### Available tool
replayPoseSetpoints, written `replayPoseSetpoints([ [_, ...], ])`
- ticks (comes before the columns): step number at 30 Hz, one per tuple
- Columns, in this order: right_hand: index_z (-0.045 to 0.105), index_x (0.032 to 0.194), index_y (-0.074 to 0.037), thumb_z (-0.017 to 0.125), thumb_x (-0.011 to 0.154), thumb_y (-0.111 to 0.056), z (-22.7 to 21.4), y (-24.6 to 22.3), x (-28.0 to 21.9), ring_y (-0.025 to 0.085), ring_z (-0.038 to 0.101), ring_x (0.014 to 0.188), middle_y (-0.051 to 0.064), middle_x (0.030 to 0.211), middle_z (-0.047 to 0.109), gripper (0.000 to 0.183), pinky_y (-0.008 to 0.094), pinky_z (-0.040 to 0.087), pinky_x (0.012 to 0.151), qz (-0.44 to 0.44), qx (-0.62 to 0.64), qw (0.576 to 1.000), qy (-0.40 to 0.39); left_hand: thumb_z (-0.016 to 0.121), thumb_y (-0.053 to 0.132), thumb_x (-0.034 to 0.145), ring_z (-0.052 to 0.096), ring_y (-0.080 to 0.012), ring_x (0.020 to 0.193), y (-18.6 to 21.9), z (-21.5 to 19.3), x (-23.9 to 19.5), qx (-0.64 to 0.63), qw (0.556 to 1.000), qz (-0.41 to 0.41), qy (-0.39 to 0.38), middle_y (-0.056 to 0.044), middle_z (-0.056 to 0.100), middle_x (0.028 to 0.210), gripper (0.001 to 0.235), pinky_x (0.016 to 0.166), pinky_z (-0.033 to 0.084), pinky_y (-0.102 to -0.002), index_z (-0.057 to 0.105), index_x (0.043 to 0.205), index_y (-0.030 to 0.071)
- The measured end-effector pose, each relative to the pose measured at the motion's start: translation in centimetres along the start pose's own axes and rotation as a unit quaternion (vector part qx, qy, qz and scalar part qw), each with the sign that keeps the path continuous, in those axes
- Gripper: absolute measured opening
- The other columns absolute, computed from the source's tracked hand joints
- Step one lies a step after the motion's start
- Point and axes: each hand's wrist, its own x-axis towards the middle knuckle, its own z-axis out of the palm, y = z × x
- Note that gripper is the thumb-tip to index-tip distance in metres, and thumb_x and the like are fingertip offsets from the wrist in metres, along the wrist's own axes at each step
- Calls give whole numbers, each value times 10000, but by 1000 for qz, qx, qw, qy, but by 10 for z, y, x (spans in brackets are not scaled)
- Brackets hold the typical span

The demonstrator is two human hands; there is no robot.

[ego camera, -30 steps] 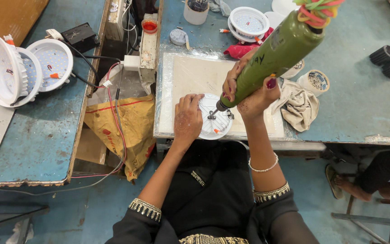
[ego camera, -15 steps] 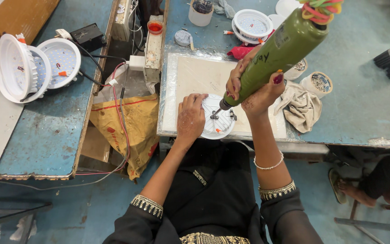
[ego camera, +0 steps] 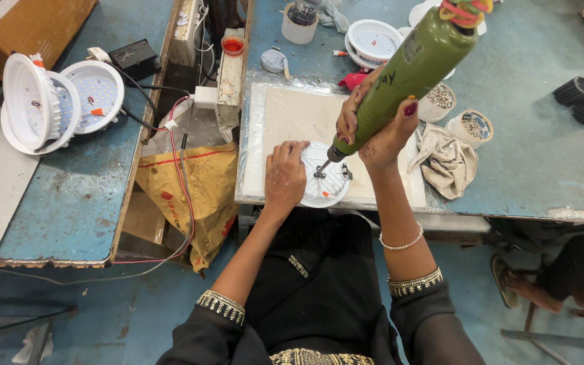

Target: The person uses a green pneumatic screwdriver to fasten screws into white circular LED light fixtures on a workbench. They repeatedly pick up screws, position them on the fixture, and drive them in before moving to the next unit.

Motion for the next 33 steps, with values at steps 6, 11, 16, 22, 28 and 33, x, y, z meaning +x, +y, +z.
replayPoseSetpoints([
  [6, 438, 1036, 19, 587, 958, -718, -1, -3, 1, 198, 447, 443, 118, 732, 454, 757, 316, 406, 414, 7, 2, 1000, -17, 548, 25, 859, 543, -272, 1165, 0, 0, 0, 0, 1000, -4, -8, -103, 596, 1242, 448, 990, 396, -410, 633, 1298, 61],
  [11, 429, 1025, 19, 604, 934, -655, 3, -9, 0, 192, 447, 441, 111, 701, 446, 702, 326, 399, 419, 23, -12, 1000, -13, 554, 30, 857, 543, -275, 1173, 3, -3, 1, -3, 1000, -5, -6, -101, 599, 1235, 447, 997, 394, -416, 635, 1295, 65],
  [16, 417, 968, 13, 620, 899, -632, 5, -9, 0, 196, 471, 442, 112, 727, 428, 680, 333, 427, 400, 27, 16, 1000, 0, 553, 22, 854, 548, -298, 1172, 6, -6, 2, -8, 1000, 1, 6, -110, 611, 1225, 448, 995, 408, -431, 632, 1294, 59],
  [22, 390, 971, -6, 593, 869, -785, -3, 1, -23, 201, 490, 433, 112, 617, 458, 811, 325, 434, 417, 45, -57, 997, 9, 534, 4, 849, 556, -308, 1198, 0, 5, 5, -21, 999, -22, 11, -112, 626, 1250, 443, 1011, 415, -446, 610, 1285, 32],
  [28, 407, 1011, -4, 588, 880, -783, -8, 9, -16, 183, 486, 455, 100, 662, 451, 810, 318, 414, 409, 28, -26, 999, 8, 538, -2, 895, 534, -363, 1228, 2, 5, 5, -84, 994, -27, 63, -171, 599, 1286, 403, 1053, 404, -471, 563, 1297, -14],
  [33, 429, 1109, -26, 594, 918, -708, -3, 17, 1, 190, 461, 524, 99, 815, 458, 727, 336, 393, 420, 21, -49, 998, 44, 535, -51, 851, 549, -384, 1237, 0, -4, -12, -172, 977, 26, 122, -191, 577, 1266, 387, 1086, 443, -444, 587, 1231, -3],
])
